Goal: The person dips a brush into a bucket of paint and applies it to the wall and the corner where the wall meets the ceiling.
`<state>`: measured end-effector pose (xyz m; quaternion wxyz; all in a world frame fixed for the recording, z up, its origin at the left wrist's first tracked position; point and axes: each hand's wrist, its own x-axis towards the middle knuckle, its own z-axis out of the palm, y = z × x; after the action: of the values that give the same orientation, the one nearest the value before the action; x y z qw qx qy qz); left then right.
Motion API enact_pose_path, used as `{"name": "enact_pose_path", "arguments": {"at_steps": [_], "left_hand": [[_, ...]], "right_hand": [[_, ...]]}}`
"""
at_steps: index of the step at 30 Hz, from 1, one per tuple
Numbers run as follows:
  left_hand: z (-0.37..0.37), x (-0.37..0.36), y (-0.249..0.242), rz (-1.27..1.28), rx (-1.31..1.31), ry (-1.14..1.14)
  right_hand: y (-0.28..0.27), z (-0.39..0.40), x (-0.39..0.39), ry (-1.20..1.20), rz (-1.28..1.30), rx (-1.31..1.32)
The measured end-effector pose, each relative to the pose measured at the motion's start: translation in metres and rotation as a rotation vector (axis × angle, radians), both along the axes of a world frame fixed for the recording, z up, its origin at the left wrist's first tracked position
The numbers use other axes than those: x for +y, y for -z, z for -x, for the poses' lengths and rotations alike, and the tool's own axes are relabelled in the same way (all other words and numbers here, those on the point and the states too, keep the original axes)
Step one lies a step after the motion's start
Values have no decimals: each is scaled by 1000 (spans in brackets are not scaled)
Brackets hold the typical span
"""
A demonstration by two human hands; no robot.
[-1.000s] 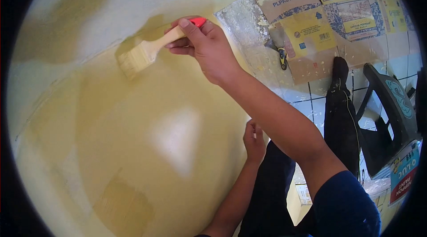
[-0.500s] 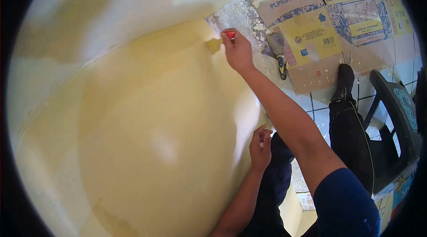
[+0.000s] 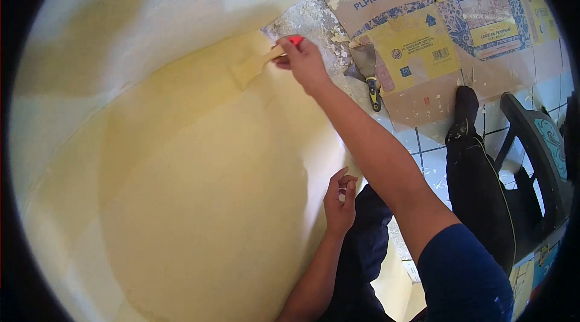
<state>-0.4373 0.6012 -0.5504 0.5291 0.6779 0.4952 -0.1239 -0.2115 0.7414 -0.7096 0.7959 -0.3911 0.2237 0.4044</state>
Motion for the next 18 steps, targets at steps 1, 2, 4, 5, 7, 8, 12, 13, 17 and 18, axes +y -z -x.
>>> {"name": "enact_pose_path", "arguments": {"at_steps": [1,2,4,5,7,8,12,13,17,18], "left_hand": [[-4,3,-1,0,1,-3],[-7,5,-3,-4,16,9],[-6,6,-4,-5,31,19],[-5,6,-4,-16,33,29],[-5,7,0,-31,18,39],[-3,5,0,-26,27,44],[3,2,3,1,36,39],[0,2,2,5,38,40],[-12,8,-5,13,60,18],[-16,9,-5,8,48,2]], "right_hand": [[13,-2,-1,-3,0,1],[25,-2,-2,-61,279,-269],[34,4,-3,-122,559,-539],[35,8,-3,-140,601,-624],[20,3,-1,-152,641,-725],[4,5,0,-172,513,-630],[-45,-14,-5,25,-121,-147],[-49,-17,-10,27,-117,-145],[-34,-8,-17,-13,-367,70],[-21,-2,-13,-37,-297,70]]}}
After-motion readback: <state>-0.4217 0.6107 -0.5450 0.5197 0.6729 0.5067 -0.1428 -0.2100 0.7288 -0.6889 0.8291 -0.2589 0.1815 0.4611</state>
